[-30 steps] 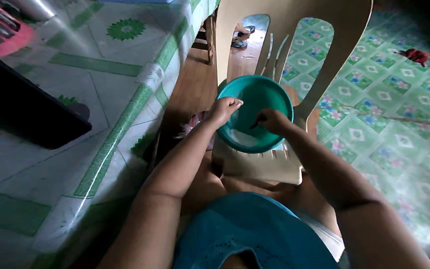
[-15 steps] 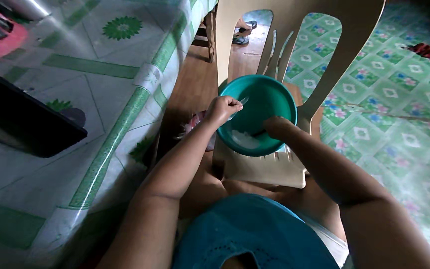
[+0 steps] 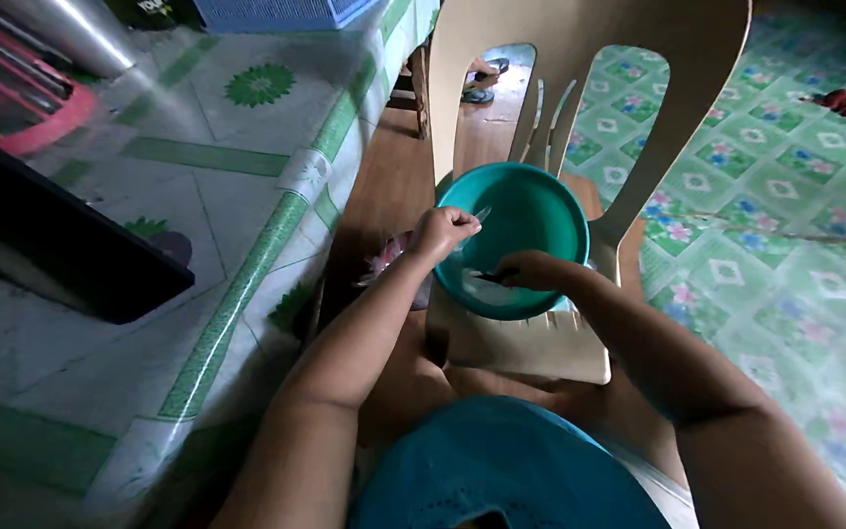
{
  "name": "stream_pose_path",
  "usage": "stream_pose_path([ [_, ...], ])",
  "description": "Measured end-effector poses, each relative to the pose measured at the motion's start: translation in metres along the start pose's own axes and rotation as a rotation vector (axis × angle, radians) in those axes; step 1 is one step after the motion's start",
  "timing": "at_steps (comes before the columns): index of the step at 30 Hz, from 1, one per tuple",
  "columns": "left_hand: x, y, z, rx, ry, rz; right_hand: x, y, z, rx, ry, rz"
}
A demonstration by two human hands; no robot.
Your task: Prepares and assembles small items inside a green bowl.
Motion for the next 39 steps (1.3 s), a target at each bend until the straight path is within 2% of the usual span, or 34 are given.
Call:
stream_pose_path([
  [2, 0.000, -0.002, -0.001, -0.010, 0.018, 0.017, -0.011, -0.012, -0.005, -0.070, -0.112, -0.013],
  [6, 0.006, 0.005, 0.002, -0.023, 0.045, 0.054, -0.049, -0.012, -0.029, -0.060, -0.236, -0.054],
  [9, 0.009, 0.002, 0.000, -0.009, 0.085, 0.074, -0.077, 0.003, -0.050, 0.019, -0.236, -0.087],
  [12, 0.011, -0.001, -0.003, 0.023, 0.114, 0.093, -0.087, -0.010, -0.051, -0.035, -0.332, -0.110],
  [22, 0.015, -0.010, -0.004, 0.054, 0.149, 0.114, -0.091, 0.008, -0.057, 0.045, -0.209, -0.213],
  [25, 0.016, -0.013, -0.004, 0.075, 0.166, 0.134, -0.087, -0.003, -0.050, -0.020, -0.264, -0.264],
  [28, 0.016, -0.018, -0.008, 0.106, 0.243, 0.138, -0.092, 0.010, -0.051, 0.002, -0.193, -0.335],
  [30, 0.019, -0.019, -0.010, 0.129, 0.272, 0.101, -0.094, 0.017, -0.052, -0.052, -0.211, -0.384],
  [35, 0.029, -0.022, -0.025, 0.292, 0.195, -0.021, -0.102, 0.062, -0.065, -0.056, -0.248, -0.410],
  [39, 0.024, -0.042, -0.041, 0.213, 0.176, -0.057, -0.099, 0.087, -0.069, -0.140, -0.342, -0.343],
])
Point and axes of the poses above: each hand's wrist, its own z-axis towards the middle knuckle, its own x-axis out of the palm, y = z × x, the point moved 2 cm from there along z, towards the middle knuckle, and after that the axes turned 4 degrees about x, right-handed, at the moved point
